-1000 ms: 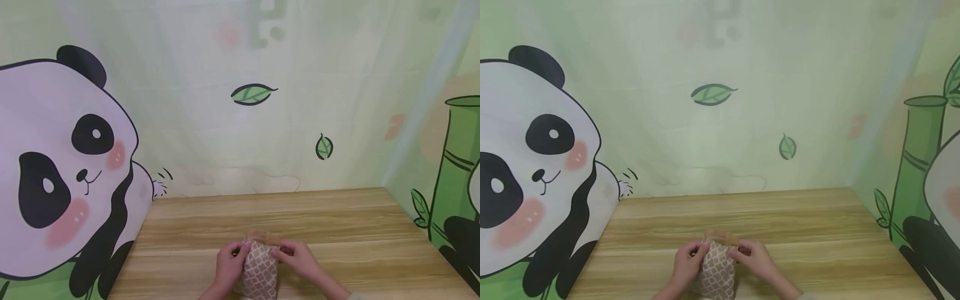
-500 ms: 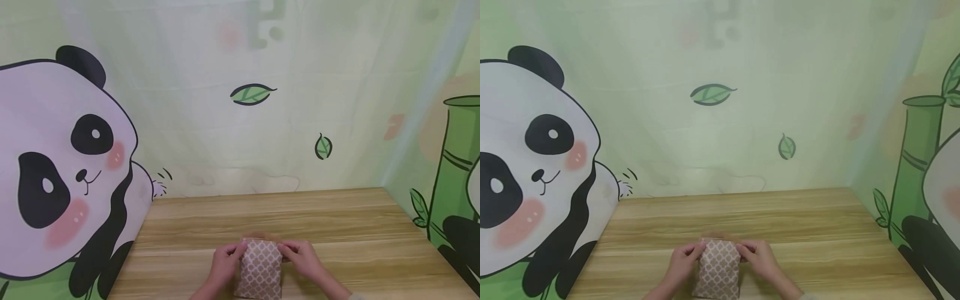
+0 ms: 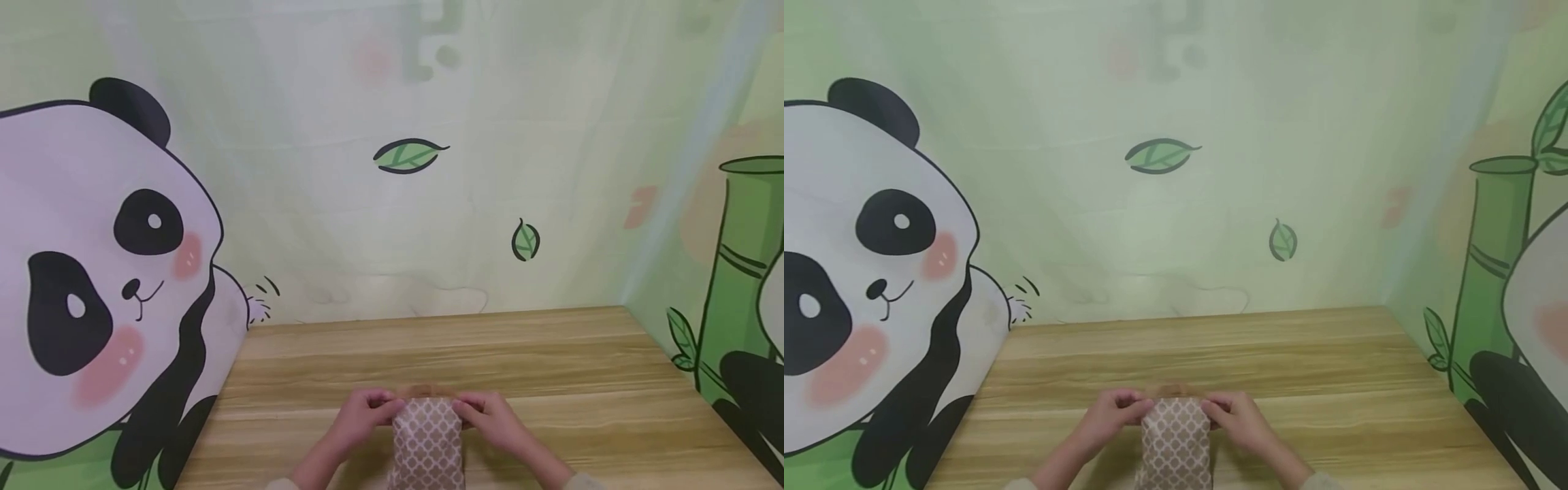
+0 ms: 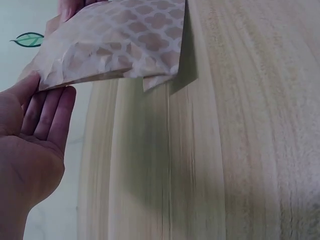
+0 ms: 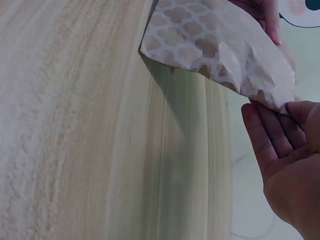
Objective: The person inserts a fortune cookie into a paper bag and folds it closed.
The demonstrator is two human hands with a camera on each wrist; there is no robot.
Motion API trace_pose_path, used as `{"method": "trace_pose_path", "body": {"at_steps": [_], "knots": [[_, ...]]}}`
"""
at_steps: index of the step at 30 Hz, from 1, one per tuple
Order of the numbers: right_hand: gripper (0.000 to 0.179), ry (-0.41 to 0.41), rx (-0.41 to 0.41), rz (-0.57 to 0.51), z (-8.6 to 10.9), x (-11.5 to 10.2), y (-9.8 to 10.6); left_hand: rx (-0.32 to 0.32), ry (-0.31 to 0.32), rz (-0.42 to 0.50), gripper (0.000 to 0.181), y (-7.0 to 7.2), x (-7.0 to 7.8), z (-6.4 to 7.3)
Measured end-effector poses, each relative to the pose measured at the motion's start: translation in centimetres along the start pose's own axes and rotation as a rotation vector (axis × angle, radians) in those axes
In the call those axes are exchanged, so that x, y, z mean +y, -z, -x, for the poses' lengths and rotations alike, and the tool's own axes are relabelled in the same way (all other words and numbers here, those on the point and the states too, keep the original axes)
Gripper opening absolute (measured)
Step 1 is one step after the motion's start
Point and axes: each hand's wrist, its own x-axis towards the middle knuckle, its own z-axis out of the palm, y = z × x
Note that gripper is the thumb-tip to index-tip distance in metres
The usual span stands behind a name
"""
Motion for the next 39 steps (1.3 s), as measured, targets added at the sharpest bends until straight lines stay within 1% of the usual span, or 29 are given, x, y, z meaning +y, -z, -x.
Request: {"method": "trace_pose_path", "body": {"at_steps": [4,7,12,16,19,22,26,29,31,35,39], "knots": [[0.026,0.001,-0.006,-0.013,0.0,0.2,0.0,-0.011,0.016,0.004,0.024,0.3,0.2,0.2],[0.024,-0.008,-0.002,-0.018,0.0,0.4,-0.1,-0.012,0.009,-0.001,0.024,0.3,0.1,0.3],[0.023,-0.042,0.015,-0.029,0.0,0.6,-0.4,0.004,0.007,-0.012,0.021,0.1,-0.3,0.2],[0.024,-0.077,0.028,-0.039,0.0,0.6,-0.6,0.016,-0.012,-0.028,0.019,-0.1,-0.4,0.3],[0.027,-0.124,0.051,-0.046,0.1,0.6,-0.8,0.02,-0.026,-0.046,0.018,-0.2,-0.5,0.2],[0.031,-0.164,0.087,-0.032,0.0,0.6,-1.2,0.026,-0.026,-0.069,0.018,-0.3,-0.6,0.2],[0.026,-0.186,0.144,0.02,-0.1,0.5,-1.7,0.03,-0.022,-0.08,0.018,-0.3,-0.5,0.3],[0.02,-0.185,0.187,0.041,-0.1,0.6,-1.9,0.022,-0.027,-0.068,0.019,-0.3,-0.4,0.4],[0.018,-0.168,0.204,0.046,-0.1,0.6,-2.0,0.013,-0.032,-0.056,0.02,-0.2,-0.4,0.5],[0.016,-0.127,0.205,0.051,-0.1,1.0,-1.8,0.006,-0.027,-0.047,0.019,0.0,-0.6,0.5],[0.015,-0.098,0.192,0.033,0.0,1.3,-1.7,0.005,-0.032,-0.067,0.018,0.2,-0.7,0.6]]}}
